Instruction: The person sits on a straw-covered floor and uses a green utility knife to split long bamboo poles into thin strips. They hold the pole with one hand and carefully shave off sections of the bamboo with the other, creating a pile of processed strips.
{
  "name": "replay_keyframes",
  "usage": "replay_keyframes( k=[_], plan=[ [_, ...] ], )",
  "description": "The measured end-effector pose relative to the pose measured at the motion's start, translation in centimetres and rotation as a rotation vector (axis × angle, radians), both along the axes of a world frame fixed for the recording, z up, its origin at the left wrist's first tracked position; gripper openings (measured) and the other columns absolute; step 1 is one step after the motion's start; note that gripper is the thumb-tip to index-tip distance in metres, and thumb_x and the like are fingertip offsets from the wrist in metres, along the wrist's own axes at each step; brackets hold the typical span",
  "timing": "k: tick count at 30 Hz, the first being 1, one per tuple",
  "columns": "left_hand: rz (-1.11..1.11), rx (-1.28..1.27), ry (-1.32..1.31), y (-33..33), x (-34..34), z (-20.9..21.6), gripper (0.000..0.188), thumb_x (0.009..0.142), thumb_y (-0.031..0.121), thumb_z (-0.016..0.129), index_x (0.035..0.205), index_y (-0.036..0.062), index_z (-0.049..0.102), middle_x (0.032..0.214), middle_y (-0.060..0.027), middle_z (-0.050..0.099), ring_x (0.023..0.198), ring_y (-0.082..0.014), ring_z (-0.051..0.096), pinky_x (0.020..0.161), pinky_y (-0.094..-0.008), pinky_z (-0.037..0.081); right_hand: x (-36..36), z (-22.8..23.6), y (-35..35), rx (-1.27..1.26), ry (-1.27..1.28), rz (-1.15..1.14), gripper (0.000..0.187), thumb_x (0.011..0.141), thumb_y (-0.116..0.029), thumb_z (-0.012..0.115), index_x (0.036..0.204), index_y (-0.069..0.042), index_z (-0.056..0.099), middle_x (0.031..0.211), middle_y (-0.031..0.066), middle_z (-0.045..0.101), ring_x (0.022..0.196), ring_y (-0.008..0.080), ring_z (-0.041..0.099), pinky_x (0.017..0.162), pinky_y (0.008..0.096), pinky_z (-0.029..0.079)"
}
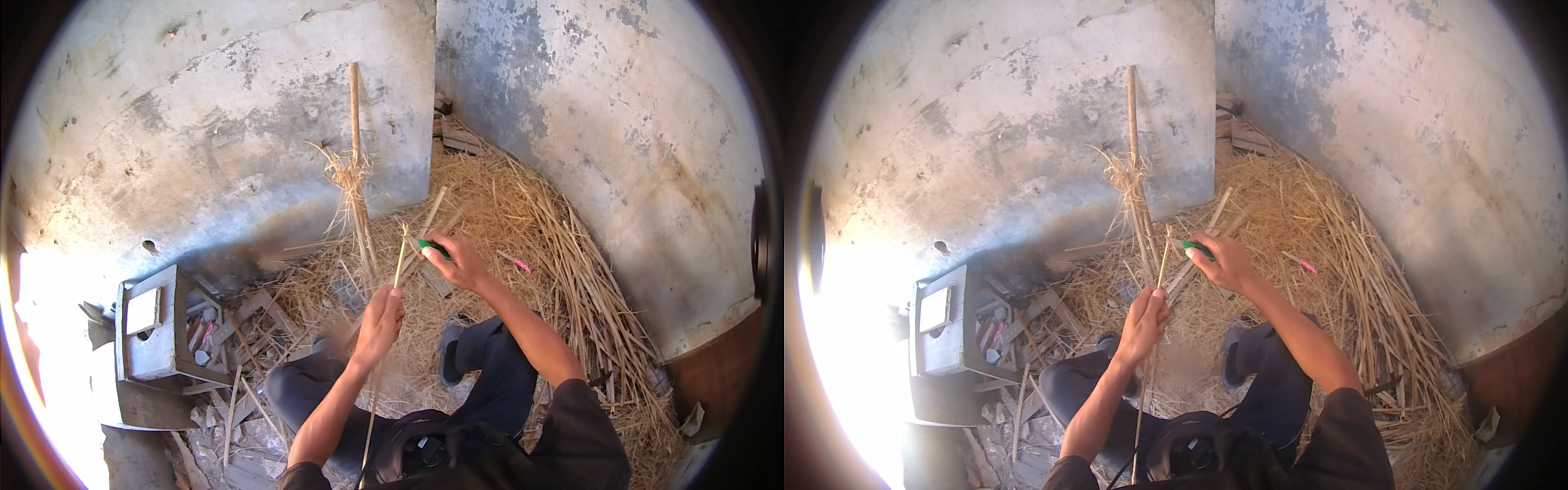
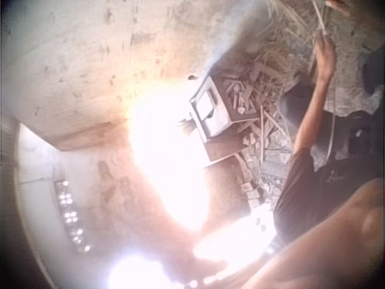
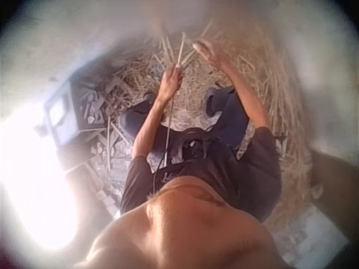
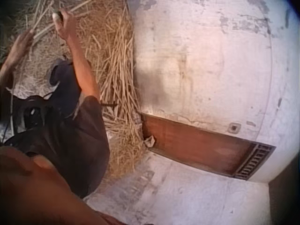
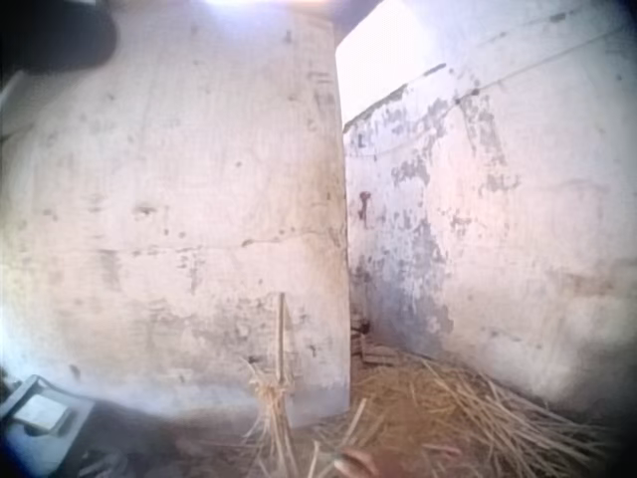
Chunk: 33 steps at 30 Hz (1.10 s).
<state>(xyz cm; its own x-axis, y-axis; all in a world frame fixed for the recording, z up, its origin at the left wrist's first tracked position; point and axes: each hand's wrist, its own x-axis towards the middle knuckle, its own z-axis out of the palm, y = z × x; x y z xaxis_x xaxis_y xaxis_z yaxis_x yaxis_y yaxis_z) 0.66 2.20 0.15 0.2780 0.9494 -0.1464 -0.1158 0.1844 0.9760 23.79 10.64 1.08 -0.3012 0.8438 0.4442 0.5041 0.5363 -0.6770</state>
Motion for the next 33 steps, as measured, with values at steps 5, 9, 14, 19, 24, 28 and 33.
replay_keyframes(
  k=[5, 9, 14, 19, 24, 28, 33],
  plan=[
    [-0.081, -0.074, -0.095, 0.1, -0.7, 0.5, 0.036, 0.116, 0.036, 0.04, 0.115, 0.0039, 0.055, 0.073, 0.0036, 0.039, 0.052, -0.0041, 0.034, 0.045, -0.0234, 0.028, 0.2, 0.6, -0.2, -0.642, 0.458, 0.296, 0.03, 0.11, -0.032, 0.049, 0.102, -0.006, 0.062, 0.07, -0.005, 0.04, 0.06, 0.0062, 0.033, 0.055, 0.0275, 0.03],
    [-0.116, -0.083, -0.117, 0.0, -0.6, 0.8, 0.038, 0.116, 0.038, 0.037, 0.118, 0.0051, 0.055, 0.075, 0.0039, 0.039, 0.052, -0.0039, 0.034, 0.046, -0.0225, 0.028, -0.3, 0.1, -0.3, -0.359, 0.264, 0.212, 0.032, 0.108, -0.034, 0.051, 0.103, -0.005, 0.063, 0.068, -0.0016, 0.046, 0.057, 0.0091, 0.041, 0.054, 0.0301, 0.035],
    [-0.087, -0.076, -0.094, 0.1, -0.5, 0.3, 0.039, 0.116, 0.04, 0.037, 0.121, 0.006, 0.055, 0.077, 0.0045, 0.039, 0.054, -0.0029, 0.033, 0.046, -0.022, 0.027, -1.4, 1.4, -2.0, 0.029, -0.103, 0.048, 0.037, 0.1, -0.04, 0.061, 0.104, -0.004, 0.067, 0.071, 0.0097, 0.06, 0.06, 0.0216, 0.06, 0.058, 0.0379, 0.046],
    [-0.101, -0.014, -0.049, 0.1, -0.1, 0.0, 0.033, 0.114, 0.035, 0.046, 0.123, 0.0042, 0.055, 0.076, 0.0032, 0.045, 0.053, -0.0033, 0.038, 0.045, -0.0227, 0.035, -1.9, 0.8, -1.6, -0.27, 0.183, 0.04, 0.038, 0.101, -0.045, 0.065, 0.104, -0.007, 0.069, 0.067, -0.0014, 0.05, 0.056, 0.0109, 0.045, 0.054, 0.0327, 0.037],
    [-0.133, 0.066, 0.085, 0.0, 0.1, 1.0, 0.032, 0.11, 0.029, 0.057, 0.128, 0.0027, 0.056, 0.083, -0.0014, 0.059, 0.06, -0.0059, 0.054, 0.053, -0.0245, 0.05, -2.0, 0.4, -1.0, -0.464, 0.41, 0.045, 0.031, 0.101, -0.038, 0.071, 0.099, -0.007, 0.068, 0.068, -0.0064, 0.047, 0.058, 0.0038, 0.039, 0.053, 0.026, 0.03],
    [-0.343, 0.101, 0.274, -0.2, -0.9, 2.3, 0.04, 0.108, 0.033, 0.06, 0.135, 0.0031, 0.057, 0.09, -0.0038, 0.068, 0.073, -0.0098, 0.066, 0.068, -0.0294, 0.057, -1.0, 0.3, -0.5, -0.551, 0.485, 0.04, 0.038, 0.098, -0.043, 0.074, 0.096, -0.005, 0.074, 0.066, -0.0064, 0.052, 0.058, 0.0051, 0.044, 0.054, 0.0268, 0.034],
    [-0.764, 0.102, 0.326, 0.5, -3.6, 1.7, 0.042, 0.109, 0.031, 0.059, 0.139, 0.0023, 0.057, 0.089, -0.0031, 0.07, 0.082, -0.0118, 0.07, 0.075, -0.0329, 0.057, 0.5, 0.8, 0.2, -0.551, 0.627, -0.076, 0.032, 0.099, -0.037, 0.074, 0.103, -0.006, 0.073, 0.063, -0.0062, 0.051, 0.054, 0.0038, 0.043, 0.051, 0.026, 0.034]
  ],
)
